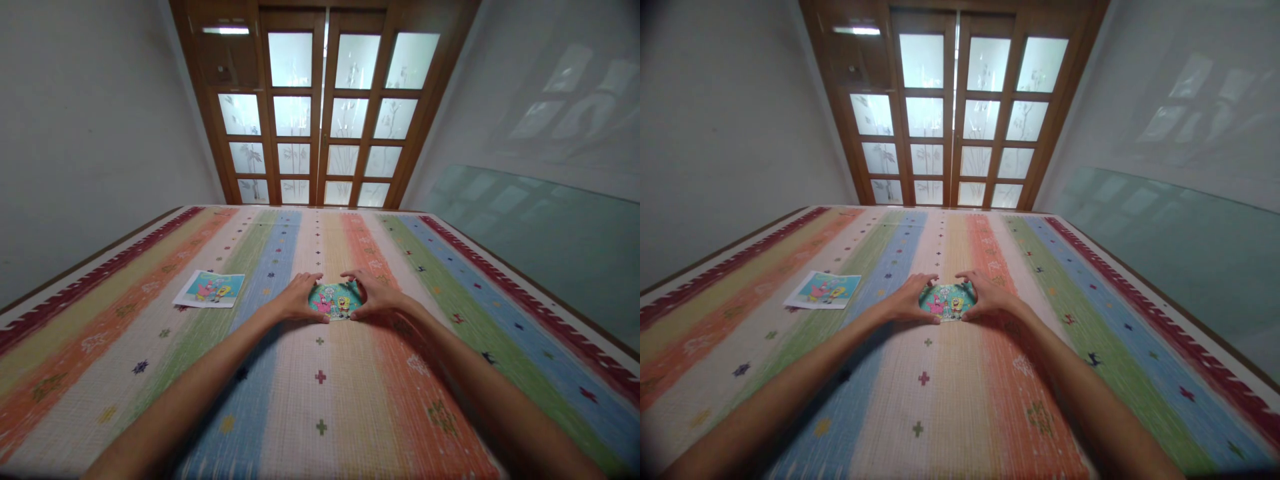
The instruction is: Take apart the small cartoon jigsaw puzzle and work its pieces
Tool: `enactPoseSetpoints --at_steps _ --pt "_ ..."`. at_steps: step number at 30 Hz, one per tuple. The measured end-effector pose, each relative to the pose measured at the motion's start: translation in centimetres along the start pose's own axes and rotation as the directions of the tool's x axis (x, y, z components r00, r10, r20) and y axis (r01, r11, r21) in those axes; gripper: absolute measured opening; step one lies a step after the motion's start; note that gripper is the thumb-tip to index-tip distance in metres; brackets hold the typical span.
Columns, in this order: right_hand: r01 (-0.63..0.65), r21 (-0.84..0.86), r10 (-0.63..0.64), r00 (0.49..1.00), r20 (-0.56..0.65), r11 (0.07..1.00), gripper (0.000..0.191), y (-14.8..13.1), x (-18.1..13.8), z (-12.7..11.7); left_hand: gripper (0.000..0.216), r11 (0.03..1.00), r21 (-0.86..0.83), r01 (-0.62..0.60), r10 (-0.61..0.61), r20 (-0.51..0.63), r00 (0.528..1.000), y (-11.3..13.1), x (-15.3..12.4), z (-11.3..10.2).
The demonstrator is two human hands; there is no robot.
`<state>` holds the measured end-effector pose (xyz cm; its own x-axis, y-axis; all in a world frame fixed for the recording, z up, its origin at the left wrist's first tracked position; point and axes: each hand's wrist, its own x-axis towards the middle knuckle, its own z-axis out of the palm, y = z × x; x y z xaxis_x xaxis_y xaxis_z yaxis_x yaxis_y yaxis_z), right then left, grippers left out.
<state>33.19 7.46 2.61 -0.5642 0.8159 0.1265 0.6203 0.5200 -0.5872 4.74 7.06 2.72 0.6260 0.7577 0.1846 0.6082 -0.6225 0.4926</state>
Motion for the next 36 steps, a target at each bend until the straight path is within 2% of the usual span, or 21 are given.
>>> enactPoseSetpoints --at_steps 6,12,16,22,26,31,36 --pt "0.027 0.035 -0.027 1.0 0.011 0.999 0.101 -1.0 0.8 0.2 0.099 0.999 -0.033 -0.04 0.04 -0.004 0.999 -0.5 -0.3 -0.5" --pt "-0.126 0.076 0.118 0.988 0.101 0.989 0.099 -1.7 1.4 0.4 0.088 0.999 -0.013 -0.047 0.047 -0.006 0.999 -0.9 -1.1 -0.4" --pt "-0.202 0.065 0.197 0.978 0.069 0.977 0.087 -2.1 1.9 0.5 0.087 0.999 0.005 -0.041 0.041 0.006 0.999 -1.0 -1.2 -0.3" --pt "-0.226 0.071 0.223 0.974 0.039 0.972 0.061 -2.3 2.5 0.3 0.094 0.999 -0.001 -0.042 0.042 0.034 0.999 -1.0 -0.6 -0.7" --pt "-0.221 0.112 0.221 0.975 0.018 0.969 0.059 -1.8 2.8 0.7 0.095 1.0 -0.015 -0.009 0.01 0.031 0.999 -1.2 -0.3 -0.6" --pt "-0.219 0.186 0.222 0.975 0.002 0.958 0.069 -0.8 3.1 1.1 0.084 0.999 -0.043 0.018 -0.017 0.01 1.0 -1.4 -0.3 -0.6" --pt "-0.191 0.217 0.192 0.981 0.015 0.957 0.052 -0.2 3.3 0.6 0.061 0.997 -0.083 0.005 -0.004 0.008 1.0 -1.4 -0.3 -0.6"
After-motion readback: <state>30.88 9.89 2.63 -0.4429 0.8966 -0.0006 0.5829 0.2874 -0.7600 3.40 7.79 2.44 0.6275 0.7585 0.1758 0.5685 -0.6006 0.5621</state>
